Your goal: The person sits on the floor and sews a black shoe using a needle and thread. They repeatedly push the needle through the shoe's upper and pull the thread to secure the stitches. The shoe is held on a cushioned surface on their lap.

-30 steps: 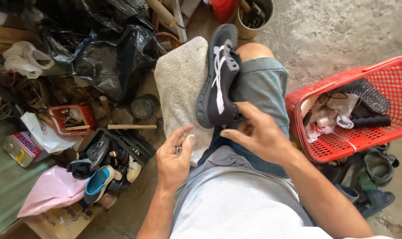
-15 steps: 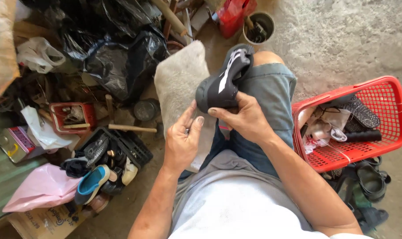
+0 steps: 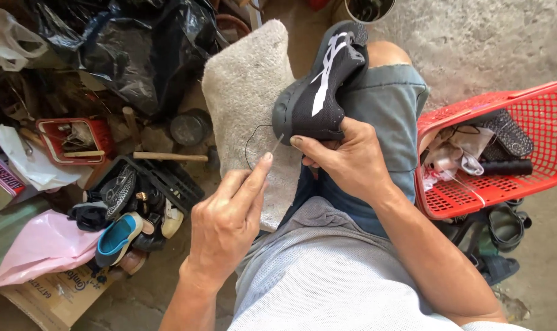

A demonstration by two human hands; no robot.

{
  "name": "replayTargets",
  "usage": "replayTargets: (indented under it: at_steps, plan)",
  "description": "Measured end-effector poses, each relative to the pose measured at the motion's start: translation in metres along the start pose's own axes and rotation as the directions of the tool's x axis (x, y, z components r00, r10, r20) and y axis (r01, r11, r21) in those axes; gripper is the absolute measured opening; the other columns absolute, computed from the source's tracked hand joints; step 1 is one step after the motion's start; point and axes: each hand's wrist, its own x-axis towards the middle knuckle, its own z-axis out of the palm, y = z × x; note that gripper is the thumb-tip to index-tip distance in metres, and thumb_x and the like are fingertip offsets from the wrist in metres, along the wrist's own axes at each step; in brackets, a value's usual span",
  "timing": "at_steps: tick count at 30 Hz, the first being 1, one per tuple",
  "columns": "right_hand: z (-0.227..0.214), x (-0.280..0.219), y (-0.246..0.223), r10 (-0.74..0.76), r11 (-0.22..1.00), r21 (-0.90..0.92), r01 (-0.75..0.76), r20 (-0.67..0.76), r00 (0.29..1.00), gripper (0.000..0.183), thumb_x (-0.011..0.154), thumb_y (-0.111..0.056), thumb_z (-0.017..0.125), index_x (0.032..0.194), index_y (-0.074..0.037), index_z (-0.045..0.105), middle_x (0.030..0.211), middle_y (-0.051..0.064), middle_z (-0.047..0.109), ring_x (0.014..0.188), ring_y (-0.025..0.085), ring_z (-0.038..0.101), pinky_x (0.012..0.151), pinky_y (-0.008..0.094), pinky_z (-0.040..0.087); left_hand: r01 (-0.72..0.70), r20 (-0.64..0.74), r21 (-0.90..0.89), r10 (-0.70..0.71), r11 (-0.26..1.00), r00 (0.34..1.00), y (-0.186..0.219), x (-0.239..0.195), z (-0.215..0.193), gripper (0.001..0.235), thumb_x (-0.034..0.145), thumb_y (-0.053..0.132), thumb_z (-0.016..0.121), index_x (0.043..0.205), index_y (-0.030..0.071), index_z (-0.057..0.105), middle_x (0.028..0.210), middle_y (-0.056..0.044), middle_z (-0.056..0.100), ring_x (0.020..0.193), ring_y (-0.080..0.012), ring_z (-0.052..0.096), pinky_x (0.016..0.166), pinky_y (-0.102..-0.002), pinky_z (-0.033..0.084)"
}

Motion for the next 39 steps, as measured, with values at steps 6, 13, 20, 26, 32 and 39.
replayTargets:
  at_steps: [6, 13, 20, 26, 32, 39]
  plan:
    - [-0.003, 0.0, 0.001, -0.055, 0.998, -0.025, 0.055, 0.006, 0.998, 0.02, 0.085, -0.011, 0.085, 0.079, -0.007, 0.067, 0.067, 0.002, 0.069, 0.055, 0.007, 0.065, 0.053, 0.021, 0.061, -0.026, 0.028, 0.1, 0.023, 0.995, 0.999, -0.005, 0.011, 0.004, 0.039, 0.105, 0.012, 0.067, 0.143, 0.018, 0.064, 0.09, 0.0, 0.056, 0.056, -0.0196, 0.057, 0.046, -0.037, 0.046]
    - [-0.003, 0.002, -0.002, -0.08, 0.993, -0.086, 0.08, 0.003, 0.997, 0.019, 0.086, -0.013, 0.084, 0.08, -0.009, 0.066, 0.069, 0.001, 0.071, 0.059, 0.006, 0.067, 0.053, 0.02, 0.057, -0.034, 0.069, 0.147, 0.024, 0.988, 0.997, -0.005, 0.018, 0.0, 0.042, 0.102, 0.01, 0.066, 0.143, 0.019, 0.064, 0.088, 0.0, 0.055, 0.06, -0.0226, 0.059, 0.047, -0.04, 0.045]
    - [-0.003, 0.0, -0.004, -0.236, 0.952, -0.187, 0.242, 0.056, 0.97, 0.023, 0.092, -0.011, 0.08, 0.076, -0.01, 0.064, 0.067, -0.001, 0.066, 0.061, 0.002, 0.054, 0.054, 0.02, 0.047, -0.017, 0.219, 0.283, -0.047, 0.959, 0.975, -0.002, 0.023, -0.006, 0.063, 0.092, 0.012, 0.063, 0.153, 0.026, 0.054, 0.088, -0.002, 0.05, 0.049, -0.0249, 0.058, 0.035, -0.042, 0.043]
    - [-0.008, 0.004, 0.005, -0.397, 0.857, -0.303, 0.418, 0.13, 0.909, 0.016, 0.092, -0.01, 0.081, 0.082, -0.008, 0.068, 0.075, -0.001, 0.059, 0.065, 0.006, 0.049, 0.058, 0.026, 0.044, -0.252, 0.305, 0.517, 0.099, 0.818, 0.947, -0.005, 0.045, -0.017, 0.066, 0.085, 0.022, 0.064, 0.15, 0.033, 0.06, 0.071, 0.002, 0.048, 0.033, -0.0181, 0.051, 0.028, -0.037, 0.043]
    - [-0.009, 0.007, 0.002, -0.403, 0.87, -0.241, 0.43, 0.155, 0.902, 0.012, 0.092, -0.007, 0.079, 0.084, -0.007, 0.069, 0.076, 0.001, 0.064, 0.066, 0.007, 0.054, 0.059, 0.025, 0.047, -0.367, 0.326, 0.501, 0.222, 0.784, 0.919, -0.018, 0.054, -0.019, 0.066, 0.084, 0.017, 0.062, 0.149, 0.031, 0.061, 0.073, 0.002, 0.047, 0.036, -0.0183, 0.048, 0.031, -0.035, 0.038]
    - [-0.009, 0.009, 0.002, -0.397, 0.878, -0.229, 0.421, 0.145, 0.906, 0.014, 0.092, -0.008, 0.079, 0.083, -0.008, 0.068, 0.075, 0.001, 0.062, 0.066, 0.007, 0.053, 0.059, 0.025, 0.047, -0.346, 0.337, 0.422, 0.209, 0.838, 0.918, -0.031, 0.057, -0.012, 0.066, 0.087, 0.022, 0.065, 0.151, 0.032, 0.058, 0.073, 0.002, 0.047, 0.036, -0.025, 0.046, 0.03, -0.041, 0.041]
